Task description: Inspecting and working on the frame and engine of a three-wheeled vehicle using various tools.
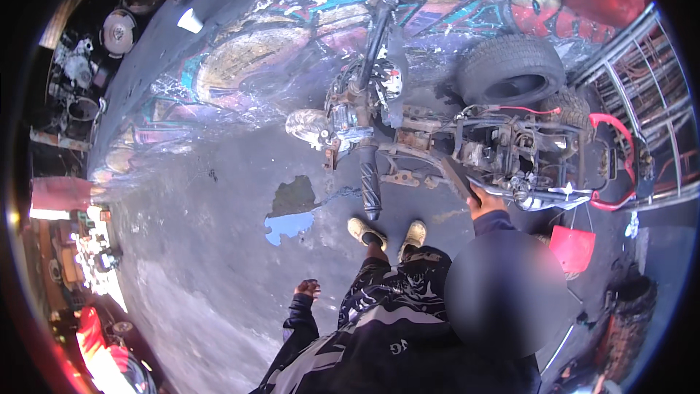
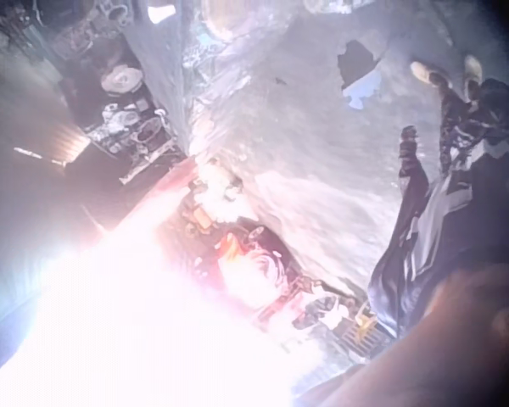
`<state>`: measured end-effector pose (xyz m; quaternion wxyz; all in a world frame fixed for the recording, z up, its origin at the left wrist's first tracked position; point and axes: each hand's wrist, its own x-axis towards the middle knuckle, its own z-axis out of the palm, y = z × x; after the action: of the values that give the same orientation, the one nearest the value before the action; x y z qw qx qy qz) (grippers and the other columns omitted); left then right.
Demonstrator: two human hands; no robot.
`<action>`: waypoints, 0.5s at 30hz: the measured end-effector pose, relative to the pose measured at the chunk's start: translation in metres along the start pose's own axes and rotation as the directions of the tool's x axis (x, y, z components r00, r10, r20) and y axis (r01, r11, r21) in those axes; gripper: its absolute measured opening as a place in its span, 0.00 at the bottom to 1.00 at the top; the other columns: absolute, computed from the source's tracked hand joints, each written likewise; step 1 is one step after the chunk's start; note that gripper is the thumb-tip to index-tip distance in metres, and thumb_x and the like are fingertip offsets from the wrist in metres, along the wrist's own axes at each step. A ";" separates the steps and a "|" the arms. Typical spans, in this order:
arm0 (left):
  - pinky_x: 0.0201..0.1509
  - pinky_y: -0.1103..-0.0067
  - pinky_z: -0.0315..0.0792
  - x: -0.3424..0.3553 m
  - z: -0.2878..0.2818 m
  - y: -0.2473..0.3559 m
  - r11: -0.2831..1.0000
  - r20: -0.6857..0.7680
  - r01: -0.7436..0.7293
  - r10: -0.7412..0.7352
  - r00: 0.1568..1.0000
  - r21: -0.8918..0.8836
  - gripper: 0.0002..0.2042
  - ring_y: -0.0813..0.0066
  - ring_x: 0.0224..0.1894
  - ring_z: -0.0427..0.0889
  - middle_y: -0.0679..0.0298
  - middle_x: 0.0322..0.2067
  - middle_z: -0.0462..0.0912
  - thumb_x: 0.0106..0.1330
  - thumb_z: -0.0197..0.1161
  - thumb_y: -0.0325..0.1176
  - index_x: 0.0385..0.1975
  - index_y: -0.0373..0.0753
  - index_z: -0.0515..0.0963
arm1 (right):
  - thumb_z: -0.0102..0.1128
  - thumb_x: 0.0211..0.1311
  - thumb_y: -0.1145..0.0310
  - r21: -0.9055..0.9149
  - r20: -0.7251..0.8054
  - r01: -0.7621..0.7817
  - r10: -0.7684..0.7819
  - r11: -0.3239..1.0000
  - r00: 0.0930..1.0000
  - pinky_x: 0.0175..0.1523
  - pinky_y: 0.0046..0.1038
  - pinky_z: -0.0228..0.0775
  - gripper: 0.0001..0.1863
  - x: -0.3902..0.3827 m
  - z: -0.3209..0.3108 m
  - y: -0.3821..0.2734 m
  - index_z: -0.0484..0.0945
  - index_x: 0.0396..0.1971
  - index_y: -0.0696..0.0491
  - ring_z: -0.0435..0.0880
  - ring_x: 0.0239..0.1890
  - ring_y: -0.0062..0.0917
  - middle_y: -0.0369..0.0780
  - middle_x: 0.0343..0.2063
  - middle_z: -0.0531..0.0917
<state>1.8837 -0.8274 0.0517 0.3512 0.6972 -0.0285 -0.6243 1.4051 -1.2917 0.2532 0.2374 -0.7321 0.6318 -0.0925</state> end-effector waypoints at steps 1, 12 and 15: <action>0.35 0.65 0.75 -0.001 0.019 0.006 0.989 -0.060 0.058 -0.050 0.997 0.139 0.22 0.57 0.50 0.78 0.55 0.51 0.77 0.68 0.48 0.49 0.54 0.42 0.71 | 0.66 0.52 0.54 -0.002 -0.009 -0.024 0.024 1.000 1.000 0.49 0.38 0.75 0.25 -0.010 0.025 0.028 0.79 0.52 0.42 0.83 0.42 0.45 0.48 0.39 0.84; 0.57 0.62 0.69 -0.035 -0.007 -0.044 0.867 -0.011 0.478 -0.481 0.876 0.143 0.15 0.66 0.57 0.74 0.57 0.55 0.76 0.71 0.48 0.33 0.56 0.43 0.69 | 0.74 0.42 0.59 -0.299 0.457 -0.868 0.858 0.397 0.235 0.45 0.35 0.75 0.24 -0.294 0.153 0.235 0.83 0.40 0.54 0.85 0.39 0.39 0.46 0.30 0.85; 0.55 0.60 0.70 0.001 -0.027 -0.043 0.872 0.419 0.459 -0.485 0.768 0.169 0.14 0.65 0.55 0.74 0.59 0.52 0.76 0.71 0.48 0.37 0.54 0.44 0.71 | 0.75 0.42 0.59 -0.224 0.413 -0.884 0.861 0.411 0.295 0.45 0.37 0.75 0.25 -0.338 0.154 0.244 0.82 0.41 0.55 0.85 0.41 0.39 0.47 0.34 0.85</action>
<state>1.8908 -0.7831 0.0271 0.1470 0.5283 0.0495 -0.8347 1.1946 -0.9501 0.0615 0.4105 -0.2630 0.8459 0.2160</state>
